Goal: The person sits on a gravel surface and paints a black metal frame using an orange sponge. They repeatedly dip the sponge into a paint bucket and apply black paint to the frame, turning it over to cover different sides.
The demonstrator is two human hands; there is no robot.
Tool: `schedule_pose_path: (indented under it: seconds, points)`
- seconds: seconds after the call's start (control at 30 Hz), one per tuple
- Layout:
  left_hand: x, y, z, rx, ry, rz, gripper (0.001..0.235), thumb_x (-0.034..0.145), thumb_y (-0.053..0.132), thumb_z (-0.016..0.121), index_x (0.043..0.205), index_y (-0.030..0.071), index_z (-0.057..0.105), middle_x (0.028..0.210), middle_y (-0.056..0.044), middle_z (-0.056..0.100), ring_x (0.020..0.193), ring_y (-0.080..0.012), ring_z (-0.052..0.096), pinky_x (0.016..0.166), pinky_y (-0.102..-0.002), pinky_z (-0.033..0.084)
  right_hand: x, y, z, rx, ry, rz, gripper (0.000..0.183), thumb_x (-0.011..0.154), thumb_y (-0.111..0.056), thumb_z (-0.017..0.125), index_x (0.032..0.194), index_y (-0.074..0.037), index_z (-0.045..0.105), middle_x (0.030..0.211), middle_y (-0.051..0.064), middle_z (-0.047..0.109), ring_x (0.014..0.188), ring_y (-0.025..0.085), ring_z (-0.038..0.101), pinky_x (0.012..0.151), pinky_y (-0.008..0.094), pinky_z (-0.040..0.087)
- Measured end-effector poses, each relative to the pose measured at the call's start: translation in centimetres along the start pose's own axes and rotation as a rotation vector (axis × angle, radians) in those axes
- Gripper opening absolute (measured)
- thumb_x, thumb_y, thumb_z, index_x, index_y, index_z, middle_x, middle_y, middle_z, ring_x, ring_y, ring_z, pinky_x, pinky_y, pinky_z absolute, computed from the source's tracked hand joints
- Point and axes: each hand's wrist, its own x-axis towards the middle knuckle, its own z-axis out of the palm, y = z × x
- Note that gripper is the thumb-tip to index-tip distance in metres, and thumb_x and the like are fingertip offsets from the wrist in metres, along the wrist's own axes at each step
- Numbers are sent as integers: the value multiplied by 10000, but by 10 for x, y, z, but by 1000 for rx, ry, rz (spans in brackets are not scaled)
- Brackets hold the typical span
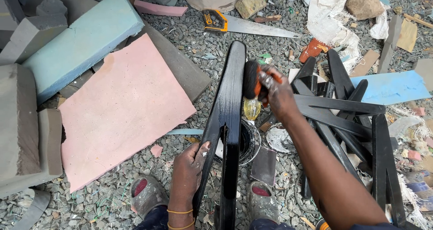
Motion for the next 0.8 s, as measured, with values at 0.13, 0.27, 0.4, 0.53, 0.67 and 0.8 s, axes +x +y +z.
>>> schedule_pose_path:
  seconds: [0.13, 0.27, 0.4, 0.53, 0.67, 0.8]
  points:
    - [-3, 7, 1, -46, 38, -16, 324, 969, 316, 652, 939, 42, 823, 585, -30, 613, 493, -93, 447, 463, -270, 319, -56, 17, 22, -104, 25, 210, 341, 1001, -427, 549, 1125, -151, 706, 717, 52, 651, 465, 102, 459, 351, 253, 284]
    - [0, 1, 0, -96, 120, 50, 351, 979, 354, 637, 883, 41, 763, 581, -24, 587, 501, -107, 458, 468, -277, 352, -103, 49, 23, -251, -148, 233, 541, 882, -597, 502, 1117, -140, 671, 726, 43, 617, 565, 144, 524, 468, 294, 374]
    - [3, 0, -1, -38, 244, 132, 345, 1026, 275, 628, 760, 58, 658, 571, 1, 523, 528, -103, 394, 491, -285, 333, -138, 67, 16, -375, -204, 317, 370, 940, -434, 546, 1185, -194, 685, 817, 64, 663, 594, 170, 528, 511, 311, 402]
    - [2, 9, -12, -127, 301, 80, 300, 1013, 294, 620, 996, 47, 789, 629, -5, 597, 532, -81, 441, 479, -264, 340, -161, 104, 6, -511, -286, 185, 482, 899, -552, 472, 1171, -184, 624, 1101, 106, 687, 733, 214, 639, 598, 367, 537]
    - [2, 11, -20, -79, 368, 78, 327, 1017, 327, 609, 957, 54, 780, 652, -19, 639, 559, -84, 484, 504, -259, 374, -177, 97, 11, -498, -365, 411, 495, 905, -472, 582, 1251, -137, 699, 1216, 96, 481, 1088, 240, 438, 913, 403, 369]
    - [2, 8, -19, -3, 362, 107, 367, 1026, 344, 600, 860, 55, 754, 550, 7, 547, 478, -78, 397, 444, -268, 298, -161, 107, 23, -340, -267, 486, 373, 976, -421, 565, 1049, -95, 731, 578, 58, 607, 400, 129, 459, 399, 291, 275]
